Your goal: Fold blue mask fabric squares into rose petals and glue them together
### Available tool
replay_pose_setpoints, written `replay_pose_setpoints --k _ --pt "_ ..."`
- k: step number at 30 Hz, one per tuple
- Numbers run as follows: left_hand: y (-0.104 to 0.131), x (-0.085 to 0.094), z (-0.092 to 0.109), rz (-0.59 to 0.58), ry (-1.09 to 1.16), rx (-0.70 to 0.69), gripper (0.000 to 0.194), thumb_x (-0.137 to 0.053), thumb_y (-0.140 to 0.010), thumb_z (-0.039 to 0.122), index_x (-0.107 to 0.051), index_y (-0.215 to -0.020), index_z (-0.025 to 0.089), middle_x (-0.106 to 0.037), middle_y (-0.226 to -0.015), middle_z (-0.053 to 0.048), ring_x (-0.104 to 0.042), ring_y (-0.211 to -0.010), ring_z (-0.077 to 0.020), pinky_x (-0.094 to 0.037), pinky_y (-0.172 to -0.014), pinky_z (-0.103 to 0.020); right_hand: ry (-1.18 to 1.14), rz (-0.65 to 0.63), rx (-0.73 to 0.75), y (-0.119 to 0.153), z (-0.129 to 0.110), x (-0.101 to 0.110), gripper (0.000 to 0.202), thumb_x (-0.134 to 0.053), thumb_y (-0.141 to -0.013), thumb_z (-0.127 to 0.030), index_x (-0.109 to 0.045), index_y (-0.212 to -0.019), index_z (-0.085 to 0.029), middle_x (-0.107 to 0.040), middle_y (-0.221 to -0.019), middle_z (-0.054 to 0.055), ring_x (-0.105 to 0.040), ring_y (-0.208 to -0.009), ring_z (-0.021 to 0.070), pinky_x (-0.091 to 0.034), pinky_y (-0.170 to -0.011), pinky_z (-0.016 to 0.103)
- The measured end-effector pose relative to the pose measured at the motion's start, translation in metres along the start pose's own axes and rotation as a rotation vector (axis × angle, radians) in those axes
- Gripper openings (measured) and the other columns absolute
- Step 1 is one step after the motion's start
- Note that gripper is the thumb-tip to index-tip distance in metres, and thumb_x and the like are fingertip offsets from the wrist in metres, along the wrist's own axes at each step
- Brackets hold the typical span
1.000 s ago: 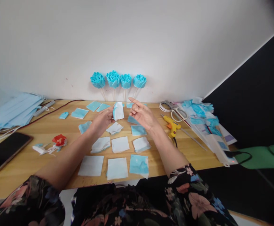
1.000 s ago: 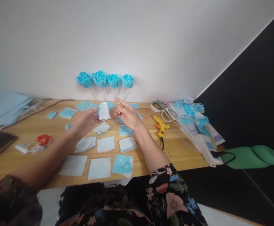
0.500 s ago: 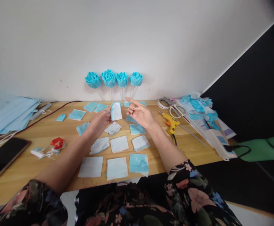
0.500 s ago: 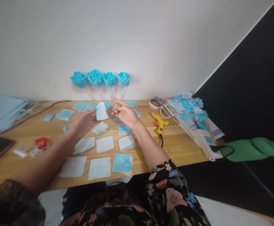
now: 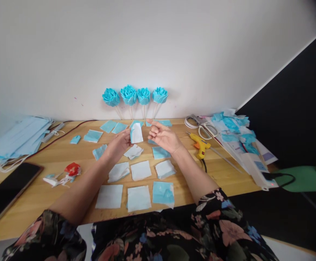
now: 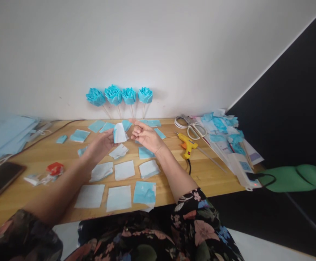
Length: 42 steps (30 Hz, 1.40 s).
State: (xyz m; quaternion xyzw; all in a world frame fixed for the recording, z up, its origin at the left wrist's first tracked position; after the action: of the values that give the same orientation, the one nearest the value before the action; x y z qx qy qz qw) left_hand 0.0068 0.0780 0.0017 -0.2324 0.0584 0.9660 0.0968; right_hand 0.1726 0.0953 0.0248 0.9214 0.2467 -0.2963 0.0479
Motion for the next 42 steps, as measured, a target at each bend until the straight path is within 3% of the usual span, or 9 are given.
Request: replay_pose_setpoints --k 6,12,15,23,32,42 --pt "-0.002 0.004 -0.002 0.025 0.014 0.013 0.018 -0.066 -0.079 0.032 -0.065 -0.086 0.015 -0.064 -0.074 -0.004 -0.055 -0.065 -0.0134 -0.043 -0.059 -0.024 -0.083 -0.059 -0.012 0.0 0.001 -0.002 0.054 -0.066 -0.062 -0.007 -0.068 -0.116 -0.017 -0.038 -0.073 -0.005 -0.042 -0.07 0.0099 -0.046 -0.074 0.026" --pt "-0.001 0.002 -0.001 0.011 0.022 0.001 0.016 -0.066 -0.08 0.031 -0.065 -0.082 0.014 -0.06 -0.072 -0.004 -0.052 -0.065 -0.0135 -0.041 -0.057 -0.023 -0.051 0.004 -0.024 0.0 0.001 -0.002 0.038 -0.075 -0.073 -0.023 -0.067 -0.11 -0.021 -0.039 -0.071 -0.005 -0.042 -0.068 0.0108 -0.047 -0.072 0.029" --pt "-0.001 0.001 0.001 -0.002 0.008 -0.018 0.015 -0.065 -0.08 0.03 -0.064 -0.08 0.015 -0.057 -0.07 -0.003 -0.051 -0.065 -0.0132 -0.041 -0.057 -0.023 -0.013 0.022 -0.013 -0.001 0.004 0.002 0.038 -0.08 -0.073 -0.029 -0.067 -0.108 -0.022 -0.038 -0.069 -0.006 -0.04 -0.065 0.0102 -0.048 -0.071 0.028" --pt "-0.001 0.001 0.001 0.019 -0.002 -0.011 0.018 -0.068 -0.078 0.032 -0.063 -0.077 0.015 -0.058 -0.069 -0.002 -0.051 -0.062 -0.0121 -0.041 -0.057 -0.024 0.075 0.071 0.026 -0.006 0.009 0.013 0.04 -0.078 -0.07 -0.015 -0.07 -0.108 -0.023 -0.044 -0.071 -0.007 -0.048 -0.067 0.0073 -0.053 -0.076 0.024" --pt "-0.001 0.003 0.002 0.026 0.03 -0.002 0.025 -0.072 -0.077 0.032 -0.066 -0.094 0.014 -0.064 -0.075 -0.003 -0.056 -0.063 -0.0121 -0.043 -0.057 -0.023 0.154 0.084 0.042 -0.008 0.011 0.016 0.046 -0.084 -0.069 -0.026 -0.073 -0.113 -0.022 -0.053 -0.072 -0.006 -0.054 -0.071 0.0086 -0.053 -0.075 0.026" --pt "-0.003 0.006 0.004 0.049 0.045 -0.011 0.03 -0.07 -0.08 0.037 -0.066 -0.101 0.016 -0.068 -0.075 -0.003 -0.063 -0.067 -0.014 -0.044 -0.058 -0.023 0.365 0.258 0.117 -0.012 0.01 0.036 0.042 -0.086 -0.064 -0.04 -0.079 -0.1 -0.021 -0.064 -0.071 -0.004 -0.057 -0.066 0.0098 -0.05 -0.071 0.028"
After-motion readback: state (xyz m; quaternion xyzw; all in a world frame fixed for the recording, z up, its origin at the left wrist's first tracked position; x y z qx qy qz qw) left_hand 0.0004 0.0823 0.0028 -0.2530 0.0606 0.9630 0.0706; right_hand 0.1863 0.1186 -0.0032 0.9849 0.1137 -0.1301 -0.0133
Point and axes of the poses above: each hand's wrist, its own y-axis away from the middle knuckle, its own x-axis out of the back of the hand, z = x × y, the point moved 6 cm from there along -y, towards the middle knuckle
